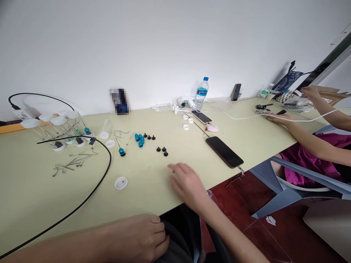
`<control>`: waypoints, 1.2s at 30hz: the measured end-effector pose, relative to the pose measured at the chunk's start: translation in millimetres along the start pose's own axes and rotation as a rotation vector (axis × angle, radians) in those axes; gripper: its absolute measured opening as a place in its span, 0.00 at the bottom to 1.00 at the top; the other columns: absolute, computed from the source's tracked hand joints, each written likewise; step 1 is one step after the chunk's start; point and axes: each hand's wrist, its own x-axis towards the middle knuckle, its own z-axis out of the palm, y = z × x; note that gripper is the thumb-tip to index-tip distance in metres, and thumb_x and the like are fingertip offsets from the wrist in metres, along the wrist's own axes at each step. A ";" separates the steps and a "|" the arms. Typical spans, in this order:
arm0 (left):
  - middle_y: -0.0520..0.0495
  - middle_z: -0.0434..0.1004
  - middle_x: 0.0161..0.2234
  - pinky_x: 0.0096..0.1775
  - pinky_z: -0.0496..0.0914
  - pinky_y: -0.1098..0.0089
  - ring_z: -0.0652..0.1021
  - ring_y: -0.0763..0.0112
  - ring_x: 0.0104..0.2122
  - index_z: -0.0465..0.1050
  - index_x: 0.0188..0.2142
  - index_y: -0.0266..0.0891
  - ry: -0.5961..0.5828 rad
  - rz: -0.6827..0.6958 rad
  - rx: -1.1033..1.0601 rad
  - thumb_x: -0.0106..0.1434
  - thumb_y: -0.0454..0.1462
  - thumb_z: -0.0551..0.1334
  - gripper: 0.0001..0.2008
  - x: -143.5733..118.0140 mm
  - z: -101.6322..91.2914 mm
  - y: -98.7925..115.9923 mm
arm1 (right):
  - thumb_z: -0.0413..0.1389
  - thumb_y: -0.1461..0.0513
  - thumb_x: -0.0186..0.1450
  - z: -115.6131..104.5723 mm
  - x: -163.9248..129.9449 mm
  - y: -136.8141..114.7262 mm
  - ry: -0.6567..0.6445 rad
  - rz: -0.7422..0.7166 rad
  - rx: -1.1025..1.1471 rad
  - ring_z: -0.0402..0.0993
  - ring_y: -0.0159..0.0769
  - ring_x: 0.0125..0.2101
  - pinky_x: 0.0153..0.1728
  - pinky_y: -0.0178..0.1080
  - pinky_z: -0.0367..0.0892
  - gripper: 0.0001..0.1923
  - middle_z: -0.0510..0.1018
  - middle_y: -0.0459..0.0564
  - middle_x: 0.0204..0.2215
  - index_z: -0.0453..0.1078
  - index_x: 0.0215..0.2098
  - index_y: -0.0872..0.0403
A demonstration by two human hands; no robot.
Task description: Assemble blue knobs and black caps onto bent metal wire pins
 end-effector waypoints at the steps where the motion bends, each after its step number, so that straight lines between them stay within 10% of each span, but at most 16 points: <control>1: 0.47 0.69 0.25 0.31 0.62 0.67 0.68 0.69 0.25 0.72 0.35 0.30 0.007 0.003 0.002 0.64 0.30 0.56 0.07 -0.1 0.3 -0.5 | 0.47 0.62 0.70 -9.5 1.1 8.1 0.068 0.065 -0.025 0.72 0.41 0.42 0.44 0.44 0.68 0.14 0.74 0.54 0.41 0.64 0.54 0.53; 8: 0.47 0.69 0.25 0.31 0.62 0.67 0.69 0.70 0.25 0.73 0.35 0.31 0.026 -0.004 0.023 0.63 0.29 0.56 0.06 -1.1 -2.8 -2.0 | 0.51 0.53 0.67 -78.2 -5.3 81.6 0.307 0.442 -0.289 0.74 0.46 0.43 0.43 0.45 0.67 0.22 0.76 0.54 0.42 0.64 0.56 0.51; 15: 0.48 0.68 0.23 0.30 0.63 0.67 0.68 0.71 0.24 0.73 0.34 0.30 0.042 0.002 0.036 0.62 0.29 0.57 0.06 -1.7 -2.4 -2.0 | 0.50 0.44 0.63 -99.7 -4.2 134.1 0.161 0.656 -0.412 0.71 0.58 0.51 0.48 0.55 0.66 0.36 0.71 0.64 0.53 0.56 0.62 0.56; 25: 0.48 0.76 0.44 0.43 0.68 0.71 0.72 0.71 0.41 0.75 0.42 0.37 0.239 -0.080 0.053 0.69 0.35 0.52 0.13 -5.3 -17.2 -24.2 | 0.46 0.48 0.69 -15.2 59.1 64.8 -0.141 0.113 -0.173 0.65 0.47 0.58 0.57 0.47 0.63 0.27 0.62 0.55 0.61 0.54 0.62 0.49; 36: 0.39 0.71 0.50 0.54 0.67 0.63 0.70 0.63 0.50 0.64 0.55 0.35 0.540 -0.514 0.011 0.63 0.28 0.56 0.20 -49.8 -61.0 -63.5 | 0.47 0.50 0.67 4.9 92.3 37.7 -0.288 0.194 -0.155 0.74 0.41 0.37 0.40 0.44 0.71 0.30 0.64 0.56 0.53 0.49 0.64 0.49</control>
